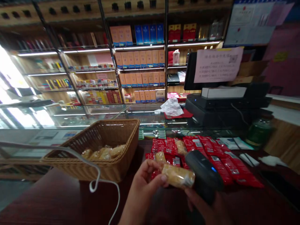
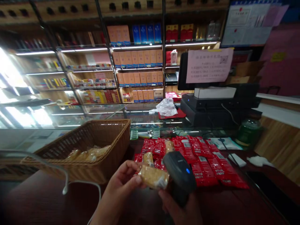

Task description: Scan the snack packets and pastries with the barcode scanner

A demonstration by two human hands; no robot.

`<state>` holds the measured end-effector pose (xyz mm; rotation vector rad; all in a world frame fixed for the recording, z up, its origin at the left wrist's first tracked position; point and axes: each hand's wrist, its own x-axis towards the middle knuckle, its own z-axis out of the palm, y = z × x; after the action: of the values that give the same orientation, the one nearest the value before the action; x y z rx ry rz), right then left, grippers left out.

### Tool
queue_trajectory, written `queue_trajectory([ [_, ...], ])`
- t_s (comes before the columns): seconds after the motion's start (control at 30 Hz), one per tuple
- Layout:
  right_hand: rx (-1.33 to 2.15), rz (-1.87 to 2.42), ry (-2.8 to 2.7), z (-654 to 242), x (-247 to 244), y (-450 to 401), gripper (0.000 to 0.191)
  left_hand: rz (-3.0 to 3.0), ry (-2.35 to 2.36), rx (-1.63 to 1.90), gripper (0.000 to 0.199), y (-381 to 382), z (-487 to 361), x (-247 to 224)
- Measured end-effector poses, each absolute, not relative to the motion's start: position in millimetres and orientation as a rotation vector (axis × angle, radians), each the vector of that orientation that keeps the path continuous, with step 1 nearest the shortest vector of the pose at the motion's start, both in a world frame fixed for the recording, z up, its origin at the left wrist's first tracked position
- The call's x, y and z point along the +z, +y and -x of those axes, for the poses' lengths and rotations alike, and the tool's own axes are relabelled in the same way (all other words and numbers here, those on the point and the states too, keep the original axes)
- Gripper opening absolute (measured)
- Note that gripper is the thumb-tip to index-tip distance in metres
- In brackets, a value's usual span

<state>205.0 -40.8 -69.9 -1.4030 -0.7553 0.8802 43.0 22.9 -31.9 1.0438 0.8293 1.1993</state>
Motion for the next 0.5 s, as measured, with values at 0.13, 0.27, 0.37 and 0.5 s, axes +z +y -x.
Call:
queue_trajectory([
  [0.13, 1.062, 1.327, -0.639, -208.0, -78.6, -41.3, 0.05, -1.032, 0.84, 1.106, 0.043, 23.4, -41.8, -34.6],
  [0.27, 1.087, 1.303, -0.623, -209.7, -87.6, -38.8, 0.065, -1.031, 0.886, 1.059, 0.038, 22.5, -42.6, -44.0],
  [0.37, 1.114, 1.282, -0.597, -208.5, -91.3, -36.1, 0.06, -0.994, 0.895, 1.077, 0.04, 20.0, -44.5, -50.5],
  [0.5, 1.137, 1.344, -0.625, -204.4, -87.9, -34.8, 0.065, -0.966, 0.944, 1.168, 0.034, 19.4, -47.2, -55.5],
])
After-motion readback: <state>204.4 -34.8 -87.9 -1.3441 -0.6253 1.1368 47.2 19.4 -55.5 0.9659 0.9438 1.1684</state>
